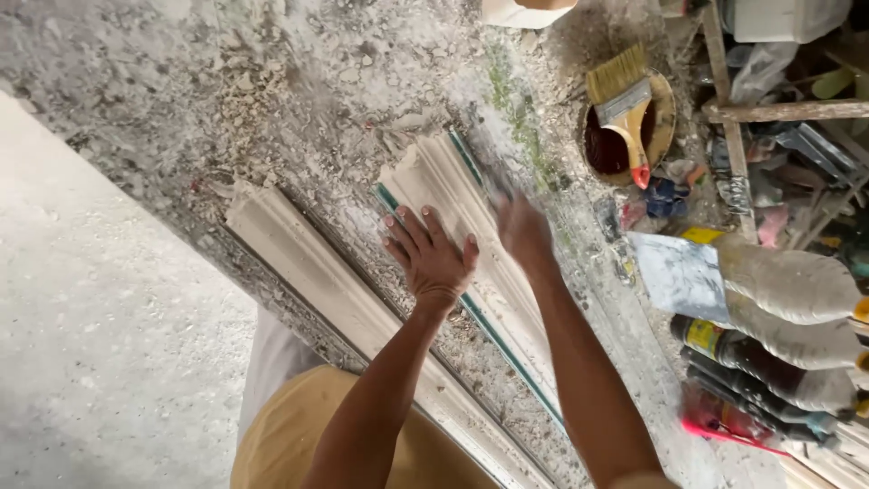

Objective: Cleaning and shaping decorative gypsum molding pieces and opening bags of casting powder.

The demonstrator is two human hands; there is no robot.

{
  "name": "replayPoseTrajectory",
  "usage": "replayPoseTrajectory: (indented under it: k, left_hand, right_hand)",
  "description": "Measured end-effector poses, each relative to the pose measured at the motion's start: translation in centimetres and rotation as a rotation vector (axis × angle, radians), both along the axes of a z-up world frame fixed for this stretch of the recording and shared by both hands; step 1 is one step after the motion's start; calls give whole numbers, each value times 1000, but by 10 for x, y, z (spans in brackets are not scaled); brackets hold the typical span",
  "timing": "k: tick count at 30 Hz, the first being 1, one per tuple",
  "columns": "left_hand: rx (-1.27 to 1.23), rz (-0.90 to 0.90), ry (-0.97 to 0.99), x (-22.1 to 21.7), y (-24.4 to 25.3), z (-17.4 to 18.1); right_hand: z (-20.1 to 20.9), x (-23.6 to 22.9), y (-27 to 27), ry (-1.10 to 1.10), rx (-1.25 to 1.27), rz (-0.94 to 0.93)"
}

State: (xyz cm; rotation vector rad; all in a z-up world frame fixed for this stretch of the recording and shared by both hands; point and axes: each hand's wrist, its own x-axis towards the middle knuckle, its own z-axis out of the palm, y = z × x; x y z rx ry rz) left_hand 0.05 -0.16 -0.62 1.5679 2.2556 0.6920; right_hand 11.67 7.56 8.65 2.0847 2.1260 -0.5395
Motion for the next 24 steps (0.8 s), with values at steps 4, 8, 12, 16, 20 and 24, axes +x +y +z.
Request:
replayPoseTrajectory:
  k: [4,8,12,16,20,24]
  left_hand:
    - [1,-16,13,-3,2,5]
    - [69,7,37,-3,2,3]
    - [19,1,-33,2,3,3]
    - [-48,-8,-124,0,0,6]
    - [-21,0,-51,-1,0,9]
    - [46,10,25,-1,1,6]
  right_hand:
    - [-69,-30,77,-64,184,114]
    - [-36,18,18,-185,-58,119]
    - [13,114,-143,-332,-118,-64]
    - [-6,165,-204,-370,-244,-273]
    - [-45,94,-84,-327,-94,81]
    - [-66,-17,71,-65,-44,15]
